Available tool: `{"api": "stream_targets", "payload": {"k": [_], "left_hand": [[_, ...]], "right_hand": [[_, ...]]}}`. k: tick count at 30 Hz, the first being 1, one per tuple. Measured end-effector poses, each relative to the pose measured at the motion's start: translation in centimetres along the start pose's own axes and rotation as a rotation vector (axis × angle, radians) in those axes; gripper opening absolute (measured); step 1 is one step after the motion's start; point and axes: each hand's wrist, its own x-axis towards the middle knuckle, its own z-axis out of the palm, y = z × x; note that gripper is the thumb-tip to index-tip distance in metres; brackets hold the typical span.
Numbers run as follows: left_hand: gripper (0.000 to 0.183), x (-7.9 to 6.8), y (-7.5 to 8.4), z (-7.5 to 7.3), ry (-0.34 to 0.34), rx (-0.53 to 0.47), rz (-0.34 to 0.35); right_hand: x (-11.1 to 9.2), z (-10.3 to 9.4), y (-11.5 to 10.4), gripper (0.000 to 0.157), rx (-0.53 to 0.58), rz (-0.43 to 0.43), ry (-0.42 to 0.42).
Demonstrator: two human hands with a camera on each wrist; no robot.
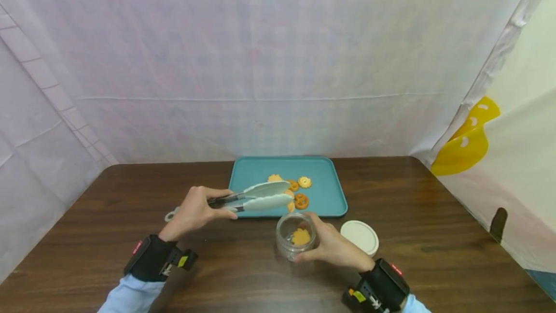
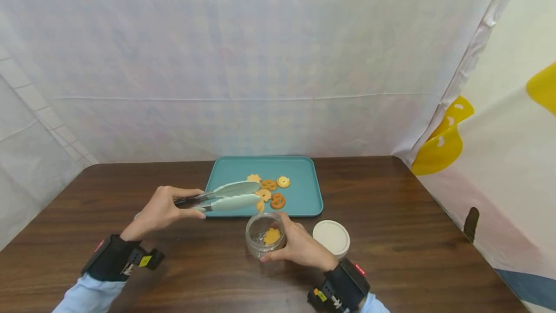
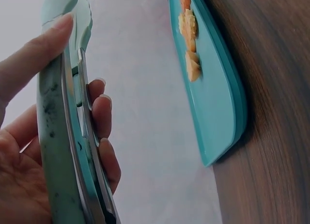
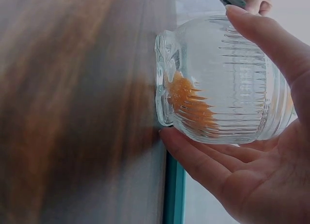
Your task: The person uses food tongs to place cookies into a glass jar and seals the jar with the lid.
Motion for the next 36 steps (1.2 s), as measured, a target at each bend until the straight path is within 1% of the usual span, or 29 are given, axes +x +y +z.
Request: {"api": "stream_targets", "payload": {"k": [6,12,14,19,23,36], "left_hand": [[0.055,0.0,0.0,0.1,-0.016,-0.046,0.037],[0.057,0.0,0.1,0.5,-0.05,-0.08,0.06],[0.057,0.0,0.1,0.6,-0.064,-0.086,0.064],[0.055,0.0,-0.1,1.1,-0.102,-0.103,0.103],[0.055,0.0,-0.3,1.5,-0.114,-0.095,0.126],[0.056,-0.1,-0.5,2.0,-0.149,-0.073,0.112]], "right_hand": [[0.0,-0.1,0.0,0.089,-0.016,0.018,-0.013],[0.0,-0.1,0.1,0.092,-0.019,0.035,-0.012],[0.0,-0.2,0.1,0.092,-0.021,0.041,-0.013],[0.0,-0.2,0.0,0.092,0.001,0.063,-0.019],[0.0,-0.2,-0.1,0.093,0.0,0.072,-0.019],[0.0,-0.2,0.1,0.087,-0.002,0.052,-0.018]]}}
